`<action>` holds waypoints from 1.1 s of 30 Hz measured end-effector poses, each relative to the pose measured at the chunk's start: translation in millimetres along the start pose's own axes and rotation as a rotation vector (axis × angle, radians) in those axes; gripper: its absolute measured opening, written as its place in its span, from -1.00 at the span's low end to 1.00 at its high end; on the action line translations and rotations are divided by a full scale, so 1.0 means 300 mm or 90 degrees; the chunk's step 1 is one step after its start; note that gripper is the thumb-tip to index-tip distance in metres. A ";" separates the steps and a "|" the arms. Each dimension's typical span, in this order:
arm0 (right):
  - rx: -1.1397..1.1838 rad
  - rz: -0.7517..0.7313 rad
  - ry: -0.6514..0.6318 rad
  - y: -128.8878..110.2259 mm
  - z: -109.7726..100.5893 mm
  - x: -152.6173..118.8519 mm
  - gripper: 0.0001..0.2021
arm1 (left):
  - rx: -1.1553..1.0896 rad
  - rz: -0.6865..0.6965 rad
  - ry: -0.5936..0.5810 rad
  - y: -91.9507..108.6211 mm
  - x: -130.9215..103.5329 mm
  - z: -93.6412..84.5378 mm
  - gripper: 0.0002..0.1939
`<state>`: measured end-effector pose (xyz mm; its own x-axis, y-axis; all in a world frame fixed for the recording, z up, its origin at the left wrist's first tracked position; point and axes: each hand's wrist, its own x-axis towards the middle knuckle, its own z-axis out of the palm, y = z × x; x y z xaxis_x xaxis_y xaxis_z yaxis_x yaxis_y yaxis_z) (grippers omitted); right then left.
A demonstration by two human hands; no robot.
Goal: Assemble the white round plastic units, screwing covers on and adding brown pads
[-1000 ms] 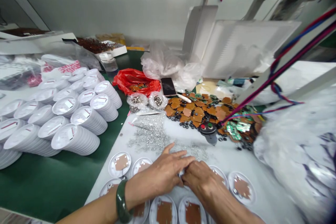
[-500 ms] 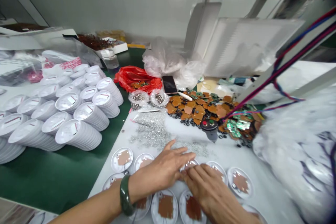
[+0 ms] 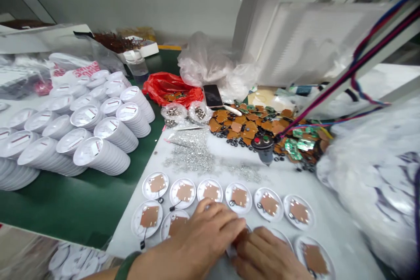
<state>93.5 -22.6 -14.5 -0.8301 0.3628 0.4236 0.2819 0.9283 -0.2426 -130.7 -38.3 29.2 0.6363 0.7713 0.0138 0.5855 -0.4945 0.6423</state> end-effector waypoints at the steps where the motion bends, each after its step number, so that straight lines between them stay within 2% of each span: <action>1: 0.024 0.027 0.029 0.001 0.014 -0.002 -0.82 | 0.005 -0.003 0.008 -0.007 -0.002 0.030 -0.38; 4: 0.049 0.135 0.042 0.009 0.038 -0.009 -0.76 | 0.016 -0.009 0.025 -0.040 -0.002 0.105 -0.37; 6: 0.000 0.150 0.017 0.005 0.044 -0.014 -0.71 | 0.014 -0.010 0.030 -0.054 -0.004 0.123 -0.36; 10: -0.084 0.147 0.005 -0.026 0.066 -0.016 -0.62 | -0.023 -0.001 0.050 -0.040 -0.020 0.093 -0.38; 15: -0.010 0.219 0.115 -0.045 0.121 -0.016 -0.61 | -0.074 -0.006 0.066 -0.001 -0.025 0.037 -0.44; 18: -0.001 0.215 0.127 -0.048 0.134 -0.016 -0.61 | -0.075 -0.006 0.065 0.006 -0.021 0.037 -0.47; 21: -0.061 0.173 0.164 -0.054 0.135 -0.002 -0.58 | -0.052 -0.005 0.054 -0.004 -0.023 0.085 -0.47; 25: -0.136 0.143 0.244 -0.060 0.140 0.021 -0.52 | 0.041 -0.015 0.071 -0.020 -0.033 0.194 -0.29; 28: -0.103 0.161 0.198 -0.060 0.133 0.017 -0.50 | 0.061 -0.031 0.102 -0.016 -0.029 0.245 -0.16; 31: -0.072 0.180 0.111 -0.062 0.117 0.001 -0.51 | 0.030 -0.055 0.133 -0.004 -0.014 0.254 -0.11; 33: -0.077 0.172 0.082 -0.066 0.116 -0.007 -0.54 | 0.014 -0.059 0.146 -0.001 -0.004 0.252 -0.07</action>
<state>72.8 -44.6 -41.1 -0.6523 0.5973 0.4665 0.5447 0.7975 -0.2595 -93.7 -69.4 -28.8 0.4494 0.8838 0.1306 0.6485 -0.4232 0.6327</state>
